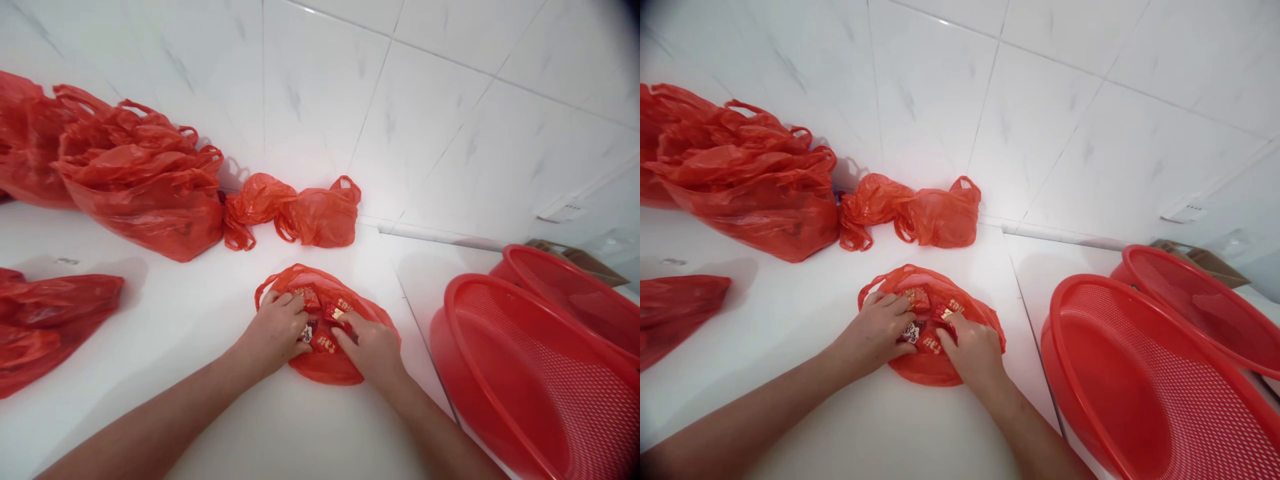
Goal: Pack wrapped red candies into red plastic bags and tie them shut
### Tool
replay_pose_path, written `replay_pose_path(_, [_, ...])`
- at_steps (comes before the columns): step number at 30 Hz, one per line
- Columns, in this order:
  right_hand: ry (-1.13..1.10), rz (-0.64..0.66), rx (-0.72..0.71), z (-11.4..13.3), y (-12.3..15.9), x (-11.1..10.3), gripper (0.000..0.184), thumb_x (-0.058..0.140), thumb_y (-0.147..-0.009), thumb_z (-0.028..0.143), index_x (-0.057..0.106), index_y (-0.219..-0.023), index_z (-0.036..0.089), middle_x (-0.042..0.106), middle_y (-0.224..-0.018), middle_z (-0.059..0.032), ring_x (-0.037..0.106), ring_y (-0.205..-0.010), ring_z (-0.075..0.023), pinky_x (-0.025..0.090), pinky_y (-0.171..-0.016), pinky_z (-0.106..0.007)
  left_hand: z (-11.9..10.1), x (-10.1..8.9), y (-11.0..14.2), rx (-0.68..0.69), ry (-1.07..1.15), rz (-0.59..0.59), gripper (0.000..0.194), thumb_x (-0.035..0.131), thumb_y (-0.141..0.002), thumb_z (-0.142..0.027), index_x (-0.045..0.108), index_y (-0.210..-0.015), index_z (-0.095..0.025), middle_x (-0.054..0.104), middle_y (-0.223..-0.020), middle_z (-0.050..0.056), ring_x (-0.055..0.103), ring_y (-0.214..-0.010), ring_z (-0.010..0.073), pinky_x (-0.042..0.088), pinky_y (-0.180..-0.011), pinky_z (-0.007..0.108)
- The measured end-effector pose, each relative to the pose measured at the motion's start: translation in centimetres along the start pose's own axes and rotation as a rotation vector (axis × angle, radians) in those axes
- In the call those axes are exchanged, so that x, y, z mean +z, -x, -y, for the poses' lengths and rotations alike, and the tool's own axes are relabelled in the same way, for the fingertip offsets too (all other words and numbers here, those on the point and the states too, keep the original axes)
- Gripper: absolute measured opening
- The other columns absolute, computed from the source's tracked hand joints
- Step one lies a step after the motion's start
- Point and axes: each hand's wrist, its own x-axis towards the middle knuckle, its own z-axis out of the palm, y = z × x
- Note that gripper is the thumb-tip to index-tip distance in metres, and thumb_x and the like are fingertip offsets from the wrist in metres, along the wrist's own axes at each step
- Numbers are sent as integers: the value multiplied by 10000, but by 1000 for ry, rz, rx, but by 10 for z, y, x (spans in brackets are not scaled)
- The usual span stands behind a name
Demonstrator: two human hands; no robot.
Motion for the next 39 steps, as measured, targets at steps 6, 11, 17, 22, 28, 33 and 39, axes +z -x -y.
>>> replay_pose_path(6, [-31, 285, -92, 7, 2, -3, 137, 647, -760, 360, 641, -803, 231, 670, -680, 15, 595, -608, -152, 316, -534, -245, 3, 4, 2, -15, 64, -12, 207, 747, -658, -297, 654, -813, -195, 600, -840, 32, 534, -817, 225, 361, -769, 397])
replay_pose_path(11, [17, 296, -91, 7, 2, -1, 116, 620, -755, 338, 610, -770, 224, 650, -648, 23, 562, -569, -142, 263, -504, -244, 8, 10, 2, -2, 129, -112, 270, 772, -647, -348, 613, -801, -194, 591, -823, 13, 510, -797, 207, 351, -758, 373])
replay_pose_path(17, [22, 270, -97, 6, 4, 0, 113, 626, -734, 325, 597, -729, 216, 614, -589, 34, 518, -512, -123, 243, -481, -240, 10, 7, 1, -2, 267, -234, 252, 691, -755, -337, 492, -765, -183, 591, -885, 20, 505, -845, 192, 354, -777, 348])
replay_pose_path(22, [-91, 256, -75, 6, 3, -3, 264, 688, -716, 425, 632, -867, 215, 619, -621, 29, 553, -565, -142, 309, -512, -242, 4, 7, 4, 122, 329, -244, 204, 578, -851, -268, 443, -724, -184, 564, -698, -22, 486, -665, 130, 361, -722, 315])
replay_pose_path(28, [-302, 259, -253, 7, 5, -1, 123, 599, -810, 300, 596, -753, 192, 553, -593, 43, 460, -516, -97, 310, -498, -236, -9, 12, 7, 66, 560, -171, 219, 652, -787, -230, 448, -719, -187, 522, -654, -45, 449, -602, 102, 359, -566, 226])
replay_pose_path(33, [-386, 171, -321, 7, 10, 4, 304, 510, -852, 276, 444, -570, 182, 423, -515, 46, 325, -465, -80, 238, -446, -249, -12, 12, 8, -64, 662, -92, 243, 700, -728, -213, 461, -691, -189, 502, -627, -59, 438, -577, 95, 354, -521, 212])
replay_pose_path(39, [-459, 167, -198, 4, 7, -1, 201, 483, -871, 251, 528, -685, 187, 520, -588, 33, 439, -518, -91, 314, -487, -229, -7, 10, 7, -34, 666, -69, 147, 609, -811, -231, 570, -951, -204, 643, -851, 2, 569, -761, 141, 448, -678, 258])
